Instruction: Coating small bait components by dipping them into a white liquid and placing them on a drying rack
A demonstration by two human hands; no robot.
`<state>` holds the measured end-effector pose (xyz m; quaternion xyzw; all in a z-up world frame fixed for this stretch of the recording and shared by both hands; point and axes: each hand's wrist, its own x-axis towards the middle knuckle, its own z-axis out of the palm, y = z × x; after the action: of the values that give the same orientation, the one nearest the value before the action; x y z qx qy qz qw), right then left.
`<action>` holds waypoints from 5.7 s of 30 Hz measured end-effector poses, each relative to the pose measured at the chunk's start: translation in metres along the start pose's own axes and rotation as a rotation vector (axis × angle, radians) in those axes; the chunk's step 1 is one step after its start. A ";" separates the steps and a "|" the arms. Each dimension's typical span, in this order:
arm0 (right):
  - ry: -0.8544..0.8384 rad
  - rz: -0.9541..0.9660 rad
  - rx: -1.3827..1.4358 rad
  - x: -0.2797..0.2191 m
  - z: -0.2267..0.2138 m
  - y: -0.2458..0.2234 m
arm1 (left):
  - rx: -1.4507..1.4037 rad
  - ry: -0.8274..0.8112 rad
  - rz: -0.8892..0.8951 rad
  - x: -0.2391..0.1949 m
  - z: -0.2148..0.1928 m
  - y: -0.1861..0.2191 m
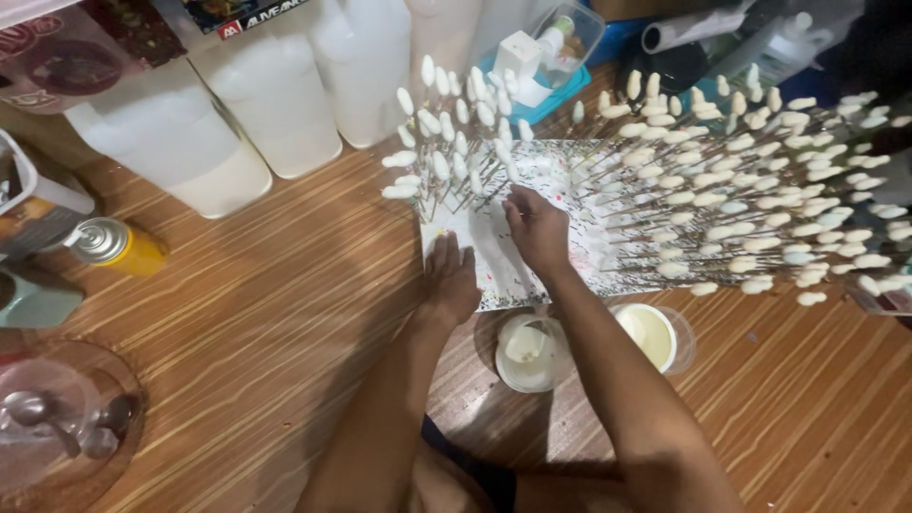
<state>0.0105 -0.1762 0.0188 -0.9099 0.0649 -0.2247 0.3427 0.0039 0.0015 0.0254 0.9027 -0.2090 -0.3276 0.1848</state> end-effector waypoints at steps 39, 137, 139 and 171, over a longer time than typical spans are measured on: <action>0.334 -0.268 -0.669 0.041 -0.192 0.024 | 0.029 0.127 0.140 0.015 0.033 -0.010; 0.330 -0.047 -0.206 -0.230 -0.215 0.046 | -0.875 -0.104 0.521 -0.103 0.135 0.142; 0.305 -0.048 -0.227 -0.227 -0.210 0.053 | -0.918 -0.133 0.494 -0.104 0.139 0.142; 0.376 -0.097 -0.310 -0.256 -0.211 0.057 | -1.473 -0.236 0.140 -0.099 0.139 0.174</action>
<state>-0.3110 -0.2746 0.0284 -0.8958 0.1175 -0.3936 0.1699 -0.2024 -0.1232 0.0582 0.4890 -0.0111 -0.4648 0.7381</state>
